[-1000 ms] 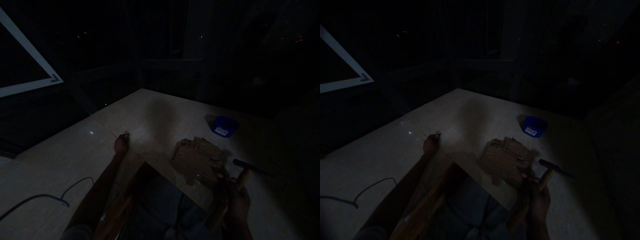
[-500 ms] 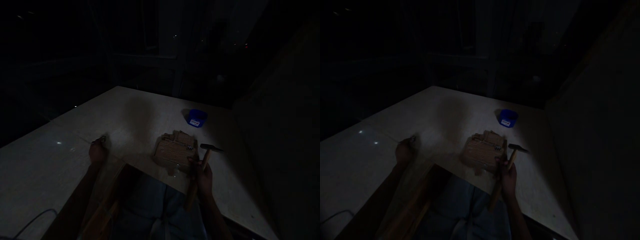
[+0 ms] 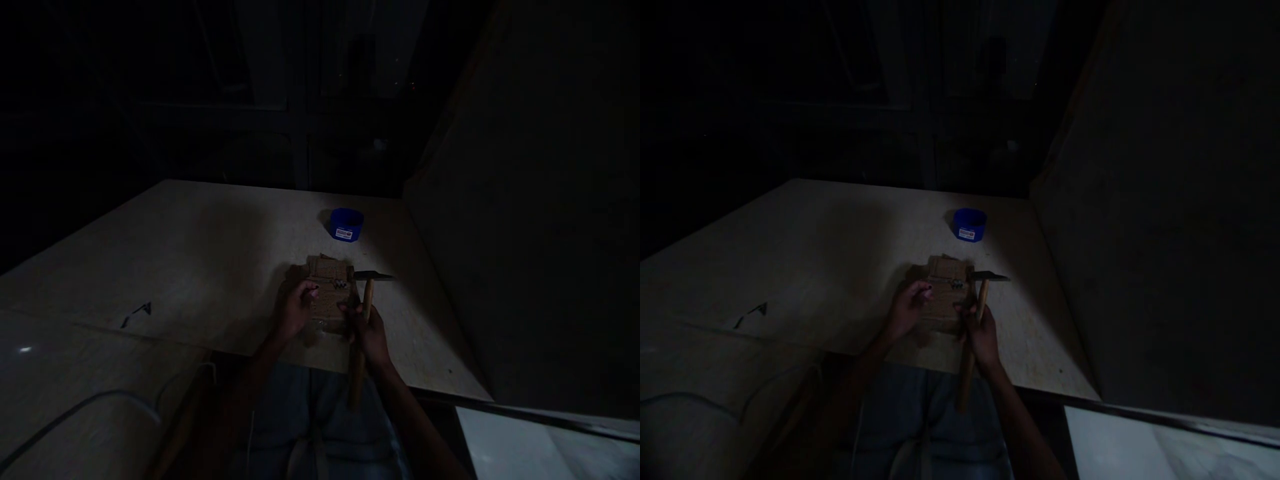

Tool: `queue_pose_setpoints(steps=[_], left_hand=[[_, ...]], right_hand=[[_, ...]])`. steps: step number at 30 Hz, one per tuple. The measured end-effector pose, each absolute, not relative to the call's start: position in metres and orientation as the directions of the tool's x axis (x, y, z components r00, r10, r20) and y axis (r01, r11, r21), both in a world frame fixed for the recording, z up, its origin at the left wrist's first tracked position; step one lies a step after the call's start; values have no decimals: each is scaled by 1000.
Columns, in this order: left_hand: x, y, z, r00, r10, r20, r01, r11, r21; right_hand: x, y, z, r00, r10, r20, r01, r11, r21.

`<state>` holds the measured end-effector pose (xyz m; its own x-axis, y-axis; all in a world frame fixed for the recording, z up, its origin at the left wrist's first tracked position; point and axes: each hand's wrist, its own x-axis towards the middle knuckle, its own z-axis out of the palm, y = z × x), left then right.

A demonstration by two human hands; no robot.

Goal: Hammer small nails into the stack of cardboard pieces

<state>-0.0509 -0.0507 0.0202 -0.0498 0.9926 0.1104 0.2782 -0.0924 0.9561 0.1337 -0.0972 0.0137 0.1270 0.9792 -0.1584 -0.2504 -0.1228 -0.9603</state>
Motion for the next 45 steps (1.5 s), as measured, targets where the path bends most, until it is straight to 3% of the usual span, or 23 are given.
queue_pose_setpoints(steps=[7,12,34,45], left_hand=[[-30,-18,8,-102,992,81,228,-56,972],[-29,-17,10,-3,999,35,253,-33,967],[-26,-16,-4,0,985,170,311,-162,936],[-28,-10,0,48,990,132,329,-140,934]], right_hand=[[135,-101,15,69,982,-177,-270,-152,-951],[133,-102,16,84,982,-171,-266,-144,-953],[132,-100,10,92,984,-152,-204,-130,-970],[129,-102,5,85,985,-152,-190,-134,-973]])
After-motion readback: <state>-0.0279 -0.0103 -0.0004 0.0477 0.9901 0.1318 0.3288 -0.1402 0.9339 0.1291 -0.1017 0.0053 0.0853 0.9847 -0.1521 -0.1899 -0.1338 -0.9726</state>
